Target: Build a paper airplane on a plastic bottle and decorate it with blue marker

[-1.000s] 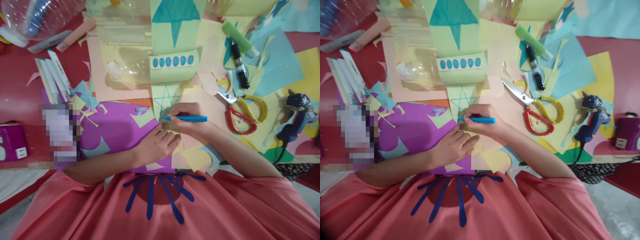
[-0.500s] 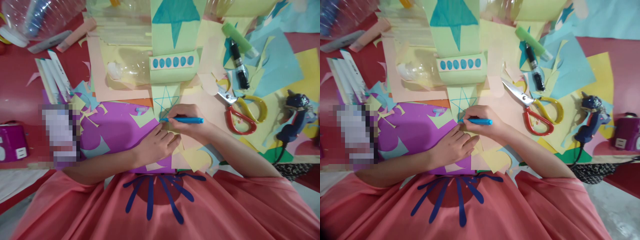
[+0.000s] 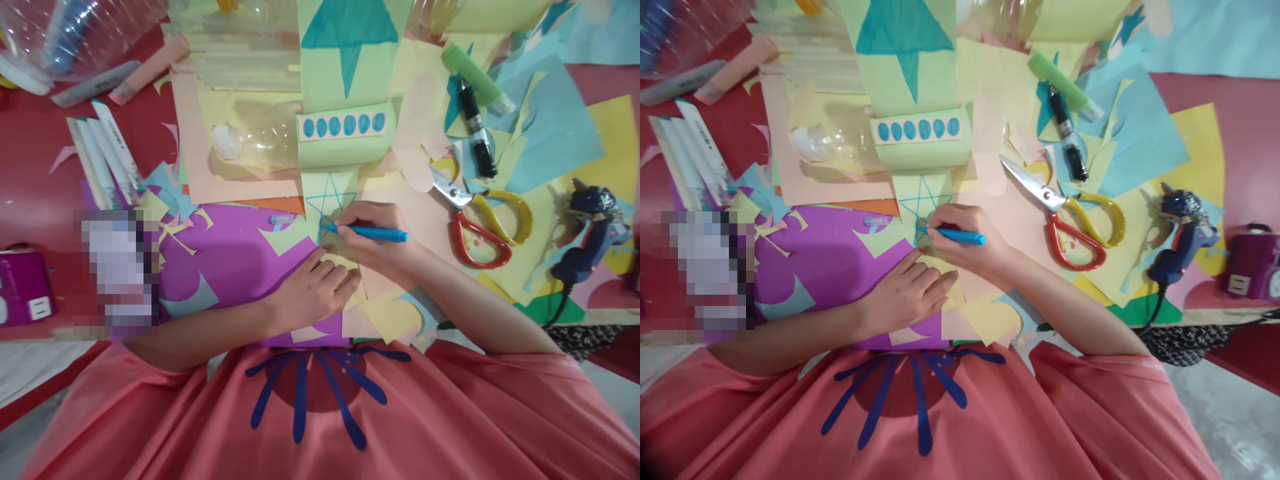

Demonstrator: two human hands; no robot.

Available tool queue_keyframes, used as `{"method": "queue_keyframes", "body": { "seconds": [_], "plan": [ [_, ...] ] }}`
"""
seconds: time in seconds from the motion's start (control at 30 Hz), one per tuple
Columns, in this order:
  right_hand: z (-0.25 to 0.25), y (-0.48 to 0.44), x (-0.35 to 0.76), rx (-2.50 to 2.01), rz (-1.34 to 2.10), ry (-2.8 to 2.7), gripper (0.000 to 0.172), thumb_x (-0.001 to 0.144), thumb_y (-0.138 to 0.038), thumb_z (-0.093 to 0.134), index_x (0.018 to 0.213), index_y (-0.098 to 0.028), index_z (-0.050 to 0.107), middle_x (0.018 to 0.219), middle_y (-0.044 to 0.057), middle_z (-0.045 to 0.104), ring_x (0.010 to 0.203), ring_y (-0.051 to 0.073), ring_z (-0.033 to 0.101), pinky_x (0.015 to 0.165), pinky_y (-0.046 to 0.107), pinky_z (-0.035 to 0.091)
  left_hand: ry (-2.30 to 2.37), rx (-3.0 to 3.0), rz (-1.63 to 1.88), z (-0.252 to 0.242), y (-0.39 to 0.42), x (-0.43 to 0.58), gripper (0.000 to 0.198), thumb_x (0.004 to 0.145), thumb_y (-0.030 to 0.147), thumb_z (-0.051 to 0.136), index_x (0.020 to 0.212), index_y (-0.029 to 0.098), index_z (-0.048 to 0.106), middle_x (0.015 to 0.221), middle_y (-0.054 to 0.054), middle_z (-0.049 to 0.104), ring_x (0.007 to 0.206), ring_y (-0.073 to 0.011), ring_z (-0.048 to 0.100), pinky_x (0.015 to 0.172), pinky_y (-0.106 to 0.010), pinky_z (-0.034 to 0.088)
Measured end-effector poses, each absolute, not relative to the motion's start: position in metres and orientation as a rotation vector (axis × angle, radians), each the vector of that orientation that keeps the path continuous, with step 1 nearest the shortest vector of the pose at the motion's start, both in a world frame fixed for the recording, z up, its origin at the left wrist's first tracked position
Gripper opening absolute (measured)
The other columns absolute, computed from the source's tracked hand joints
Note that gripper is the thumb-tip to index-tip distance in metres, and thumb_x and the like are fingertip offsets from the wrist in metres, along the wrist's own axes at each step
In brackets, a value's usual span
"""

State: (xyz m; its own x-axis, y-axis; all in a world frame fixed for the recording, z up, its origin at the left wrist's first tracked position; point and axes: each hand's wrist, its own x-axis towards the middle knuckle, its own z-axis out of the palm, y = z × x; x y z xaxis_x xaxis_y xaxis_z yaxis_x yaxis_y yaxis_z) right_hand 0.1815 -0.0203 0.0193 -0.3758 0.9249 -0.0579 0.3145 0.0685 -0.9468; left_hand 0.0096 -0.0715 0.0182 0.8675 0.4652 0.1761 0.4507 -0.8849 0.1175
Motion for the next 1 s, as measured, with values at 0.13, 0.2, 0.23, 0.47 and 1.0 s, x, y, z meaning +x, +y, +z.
{"method": "queue_keyframes", "body": {
  "seconds": [0.13, 0.2, 0.23, 0.47, 1.0],
  "plan": [
    [0.0204, -0.0196, 0.1815, -1.268, 1.283, -1.728, 0.013, 0.082, -0.018, 0.056, 0.070, -0.022, 0.053, 0.070, 0.000, 0.059, 0.064, 0.012, 0.053, 0.058, 0.030, 0.044, 0.736, 2.952, 0.310, 0.0189, -0.0718, 0.0105, 0.025, 0.091, 0.025, 0.047, 0.110, 0.012, 0.058, 0.071, -0.001, 0.055, 0.067, -0.0162, 0.055, 0.090, -0.040, 0.046],
    [0.0201, -0.0197, 0.1817, -1.293, 1.260, -1.725, 0.015, 0.083, -0.018, 0.056, 0.069, -0.022, 0.051, 0.069, -0.001, 0.058, 0.063, 0.012, 0.052, 0.057, 0.029, 0.044, 0.744, 2.950, 0.321, 0.0190, -0.0719, 0.0108, 0.025, 0.091, 0.024, 0.046, 0.109, 0.013, 0.058, 0.070, 0.000, 0.055, 0.066, -0.0159, 0.055, 0.091, -0.040, 0.047],
    [0.0195, -0.0199, 0.1817, -1.299, 1.254, -1.725, 0.016, 0.083, -0.019, 0.056, 0.069, -0.022, 0.051, 0.068, -0.001, 0.057, 0.062, 0.012, 0.051, 0.056, 0.029, 0.044, 0.747, 2.951, 0.329, 0.0189, -0.0720, 0.0108, 0.025, 0.091, 0.024, 0.045, 0.109, 0.013, 0.058, 0.069, 0.000, 0.055, 0.066, -0.0158, 0.055, 0.092, -0.040, 0.047],
    [0.0124, -0.0198, 0.1800, -1.275, 1.186, -1.682, 0.015, 0.083, -0.020, 0.056, 0.069, -0.019, 0.051, 0.062, -0.005, 0.050, 0.057, 0.007, 0.044, 0.052, 0.023, 0.037, 0.739, 2.941, 0.301, 0.0176, -0.0719, 0.0095, 0.027, 0.092, 0.025, 0.046, 0.112, 0.012, 0.057, 0.071, 0.000, 0.056, 0.068, -0.0155, 0.057, 0.098, -0.042, 0.046],
    [0.0156, -0.0217, 0.1809, -1.343, 1.288, -1.636, 0.015, 0.080, -0.019, 0.058, 0.066, -0.019, 0.052, 0.061, -0.004, 0.050, 0.057, 0.008, 0.043, 0.053, 0.024, 0.037, 0.726, 2.945, 0.313, 0.0184, -0.0719, 0.0106, 0.026, 0.091, 0.024, 0.046, 0.110, 0.011, 0.058, 0.070, 0.000, 0.055, 0.066, -0.0164, 0.055, 0.090, -0.040, 0.047]
  ]
}}
